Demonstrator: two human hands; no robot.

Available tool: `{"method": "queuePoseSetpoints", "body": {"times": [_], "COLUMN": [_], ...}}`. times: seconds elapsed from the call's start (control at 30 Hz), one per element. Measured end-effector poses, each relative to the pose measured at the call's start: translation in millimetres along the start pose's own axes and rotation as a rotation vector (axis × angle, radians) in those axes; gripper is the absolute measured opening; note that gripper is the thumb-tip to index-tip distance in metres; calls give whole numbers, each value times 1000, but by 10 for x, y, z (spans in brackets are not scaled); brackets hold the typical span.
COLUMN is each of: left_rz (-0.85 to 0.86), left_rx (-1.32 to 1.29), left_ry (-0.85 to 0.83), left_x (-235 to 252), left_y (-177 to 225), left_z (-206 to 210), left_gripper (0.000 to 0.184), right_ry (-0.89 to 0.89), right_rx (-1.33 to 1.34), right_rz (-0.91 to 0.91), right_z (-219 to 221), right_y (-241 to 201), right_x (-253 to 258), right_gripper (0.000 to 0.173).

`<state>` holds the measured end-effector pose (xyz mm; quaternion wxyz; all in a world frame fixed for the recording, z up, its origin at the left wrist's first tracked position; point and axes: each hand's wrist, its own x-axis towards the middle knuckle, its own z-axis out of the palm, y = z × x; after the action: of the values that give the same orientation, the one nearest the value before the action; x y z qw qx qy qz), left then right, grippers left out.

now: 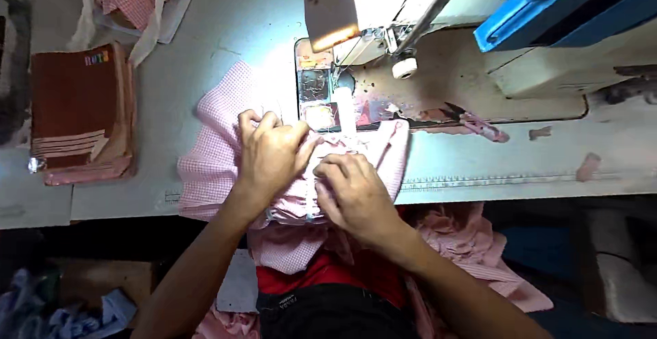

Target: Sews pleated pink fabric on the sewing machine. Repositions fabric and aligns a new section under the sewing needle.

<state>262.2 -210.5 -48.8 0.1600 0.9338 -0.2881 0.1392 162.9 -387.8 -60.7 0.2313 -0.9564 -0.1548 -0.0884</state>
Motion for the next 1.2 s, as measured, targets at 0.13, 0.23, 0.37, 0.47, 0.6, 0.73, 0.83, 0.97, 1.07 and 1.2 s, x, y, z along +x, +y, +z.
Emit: {"method": "queuePoseSetpoints", "body": {"times": [0.13, 0.23, 0.37, 0.47, 0.6, 0.73, 0.83, 0.97, 1.07, 1.2], "left_rz": [-144, -249, -328, -389, -430, -424, -348, -322, -309, -292], "left_rx": [-42, 2, -30, -65, -64, -88, -213, -274, -300, -291], "left_ry": [-39, -68, -24, -35, -68, -48, -15, -18, -2, 14], "left_x": [297, 388, 426, 512, 647, 708, 711, 745, 738, 724], "left_y": [142, 201, 208, 239, 245, 236, 172, 111, 89, 91], "left_z": [249, 291, 332, 368, 415, 443, 443, 458, 463, 482], "left_gripper": [54, 57, 54, 53, 50, 44, 21, 19, 20, 19], "right_ry": [57, 7, -30, -42, -77, -92, -87, -71, -75, -61], "right_rx": [-4, -81, -163, -184, -208, -218, -220, -236, -243, -223], "right_rz": [115, 132, 92, 56, 43, 53, 61, 79, 85, 87], "right_z": [-163, -162, -154, -180, -233, -260, -248, -197, -193, -194], "right_y": [254, 314, 347, 427, 540, 563, 567, 606, 619, 620], "right_x": [90, 242, 356, 415, 543, 603, 614, 673, 696, 678], "right_gripper": [49, 60, 62, 58, 55, 54, 55, 54, 55, 54]}}
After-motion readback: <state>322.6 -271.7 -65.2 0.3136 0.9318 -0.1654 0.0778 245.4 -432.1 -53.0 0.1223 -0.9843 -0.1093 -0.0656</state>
